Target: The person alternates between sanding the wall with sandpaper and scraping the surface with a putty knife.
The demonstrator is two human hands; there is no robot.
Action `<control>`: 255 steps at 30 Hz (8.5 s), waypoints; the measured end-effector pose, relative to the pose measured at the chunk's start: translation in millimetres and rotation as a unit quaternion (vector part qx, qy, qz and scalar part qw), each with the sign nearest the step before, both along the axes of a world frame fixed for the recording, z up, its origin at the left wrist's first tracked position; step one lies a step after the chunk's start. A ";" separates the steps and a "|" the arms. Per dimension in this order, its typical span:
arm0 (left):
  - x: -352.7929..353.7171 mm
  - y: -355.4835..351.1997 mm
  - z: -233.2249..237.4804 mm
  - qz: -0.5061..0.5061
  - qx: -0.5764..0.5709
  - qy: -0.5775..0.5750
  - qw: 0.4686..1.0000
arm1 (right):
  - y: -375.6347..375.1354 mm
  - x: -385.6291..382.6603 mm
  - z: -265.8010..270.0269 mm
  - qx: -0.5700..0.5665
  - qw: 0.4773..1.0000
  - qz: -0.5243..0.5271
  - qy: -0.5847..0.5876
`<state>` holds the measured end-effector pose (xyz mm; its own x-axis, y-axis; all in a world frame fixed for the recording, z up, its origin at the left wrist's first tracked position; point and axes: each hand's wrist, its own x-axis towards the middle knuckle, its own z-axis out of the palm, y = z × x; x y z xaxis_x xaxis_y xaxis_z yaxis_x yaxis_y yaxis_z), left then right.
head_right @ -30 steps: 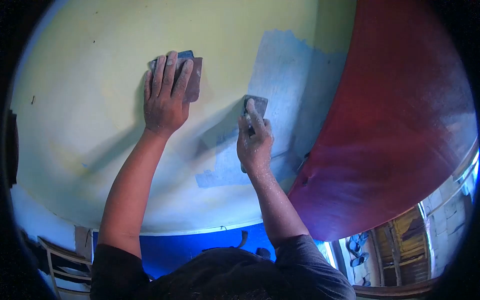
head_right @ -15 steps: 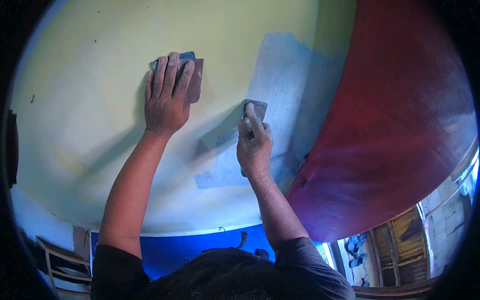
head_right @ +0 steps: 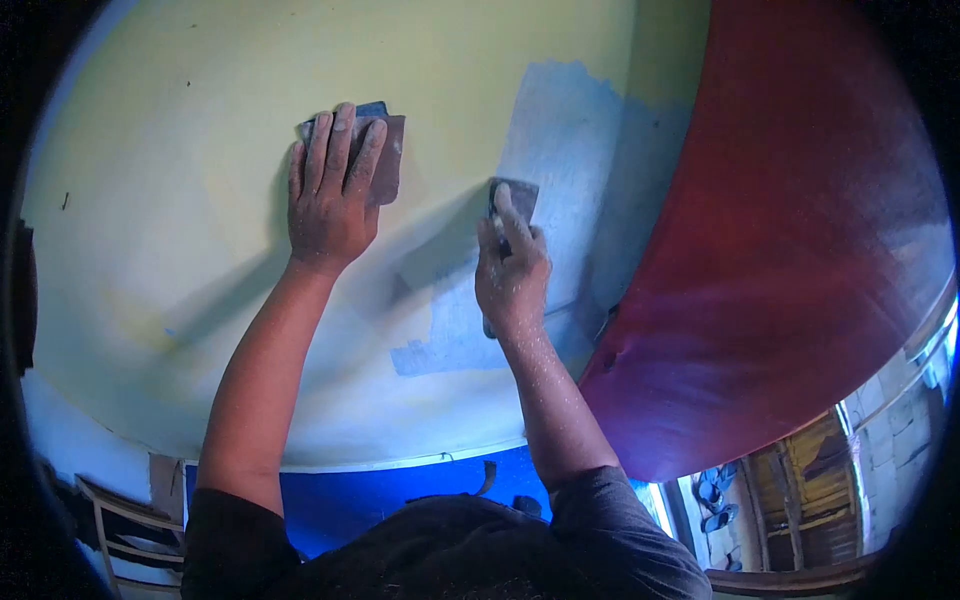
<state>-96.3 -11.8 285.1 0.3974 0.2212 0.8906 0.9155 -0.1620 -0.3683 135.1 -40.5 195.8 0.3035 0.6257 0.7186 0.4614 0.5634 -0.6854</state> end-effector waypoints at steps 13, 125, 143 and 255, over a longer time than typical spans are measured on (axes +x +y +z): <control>0.1 0.7 -0.4 -0.017 -0.009 -0.001 1.000 | -3.9 -0.6 17.5 -0.019 1.000 -0.005 0.001; 1.8 1.6 1.7 -0.014 0.012 0.000 1.000 | 18.0 16.9 58.1 0.094 0.995 -0.012 -0.027; 2.4 -1.7 2.1 -0.010 0.012 -0.002 1.000 | 22.4 21.2 76.0 0.113 0.993 0.003 -0.014; 153.0 32.6 -50.1 -0.041 -0.012 0.057 0.997 | -91.4 136.7 -158.7 -0.263 0.948 0.182 -0.011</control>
